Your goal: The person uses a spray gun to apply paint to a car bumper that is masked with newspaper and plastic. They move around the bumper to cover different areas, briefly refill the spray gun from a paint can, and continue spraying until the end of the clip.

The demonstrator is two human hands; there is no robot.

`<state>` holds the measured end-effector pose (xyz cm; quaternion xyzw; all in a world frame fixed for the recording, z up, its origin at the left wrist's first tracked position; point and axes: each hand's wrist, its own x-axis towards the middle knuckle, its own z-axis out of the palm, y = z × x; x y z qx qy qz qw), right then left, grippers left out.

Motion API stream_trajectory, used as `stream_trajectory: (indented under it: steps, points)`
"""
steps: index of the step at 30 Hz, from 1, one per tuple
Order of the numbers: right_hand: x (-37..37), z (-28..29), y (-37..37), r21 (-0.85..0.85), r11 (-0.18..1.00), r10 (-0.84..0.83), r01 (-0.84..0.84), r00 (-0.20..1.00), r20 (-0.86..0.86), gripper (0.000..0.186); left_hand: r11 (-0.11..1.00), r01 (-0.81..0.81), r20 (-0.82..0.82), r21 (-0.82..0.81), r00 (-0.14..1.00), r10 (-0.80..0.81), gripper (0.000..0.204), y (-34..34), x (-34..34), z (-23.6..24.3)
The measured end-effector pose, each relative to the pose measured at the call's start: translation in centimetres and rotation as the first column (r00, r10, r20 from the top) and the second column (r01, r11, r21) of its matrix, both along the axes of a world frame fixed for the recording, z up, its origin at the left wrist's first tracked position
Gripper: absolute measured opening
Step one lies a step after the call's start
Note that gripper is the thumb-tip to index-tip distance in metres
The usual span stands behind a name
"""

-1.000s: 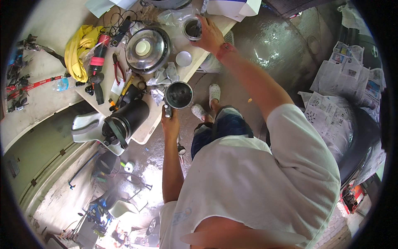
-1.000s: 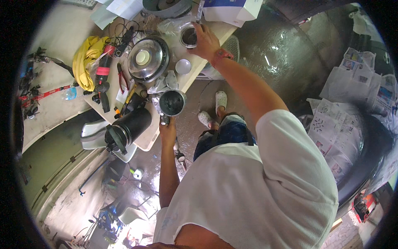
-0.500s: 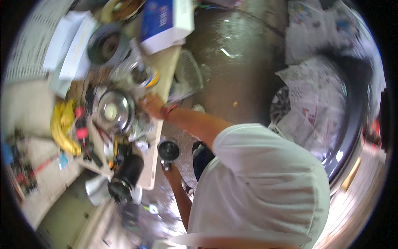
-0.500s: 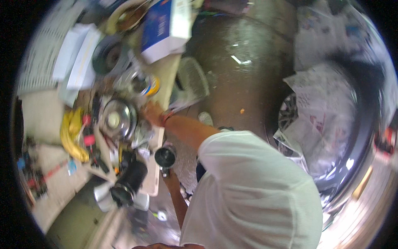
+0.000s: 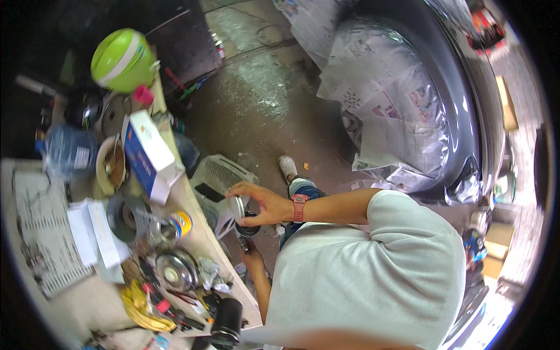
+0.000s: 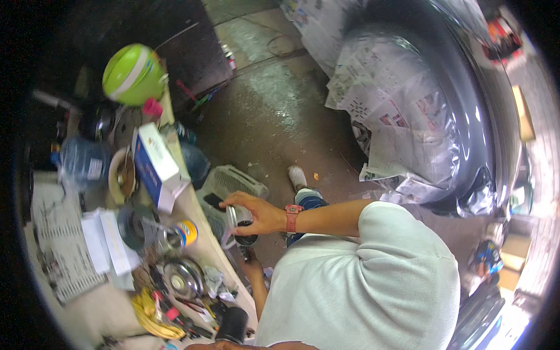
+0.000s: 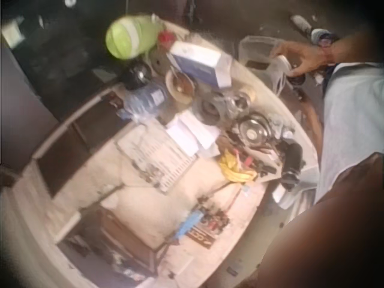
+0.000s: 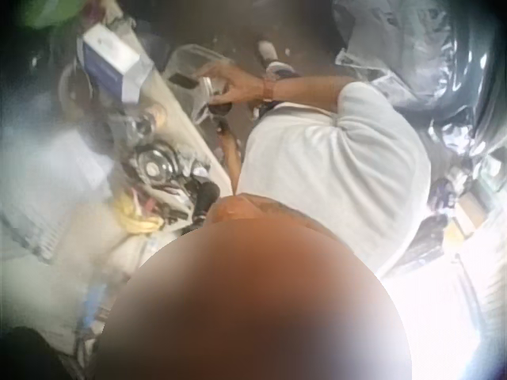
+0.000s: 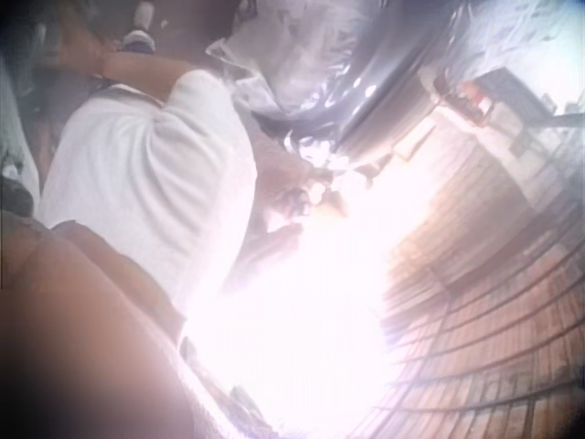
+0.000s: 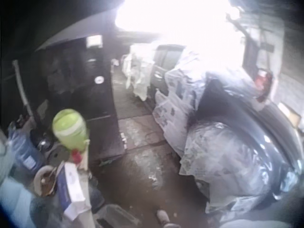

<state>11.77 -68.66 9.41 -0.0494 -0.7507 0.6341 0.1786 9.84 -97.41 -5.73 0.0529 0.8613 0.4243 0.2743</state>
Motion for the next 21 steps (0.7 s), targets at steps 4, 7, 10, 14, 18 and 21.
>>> stream_trajectory:
  steps: [4,7,10,14,18,21]
  points:
    - [0.8,-2.1,8.4,0.050,0.993,-0.099,0.103,0.992,-0.082,0.073,0.987,0.157,-0.062,0.026,0.986,-0.155,0.029,11.1,-4.9,0.6]
    - [-0.1,-3.9,16.7,0.119,0.980,-0.147,0.160,0.983,-0.114,0.073,0.967,0.254,-0.094,0.008,0.963,-0.252,0.025,20.9,-9.4,0.8]
    - [-1.7,-3.8,26.0,0.138,0.969,-0.197,0.206,0.977,-0.076,0.071,0.955,0.298,-0.059,0.001,0.953,-0.298,0.029,31.8,-13.4,1.2]
    - [-4.8,-1.9,40.0,0.170,0.949,-0.252,0.267,0.962,-0.104,0.067,0.925,0.377,-0.106,0.055,0.923,-0.370,0.041,46.3,-18.7,2.3]
    - [-9.1,-0.3,52.4,0.182,0.906,-0.347,0.383,0.916,-0.199,0.069,0.881,0.466,-0.094,0.089,0.884,-0.458,0.048,60.2,-24.0,5.4]
    - [-13.7,-0.6,61.0,0.185,0.870,-0.406,0.457,0.877,-0.258,0.075,0.880,0.442,-0.080,0.176,0.897,-0.434,0.052,70.7,-27.2,6.8]
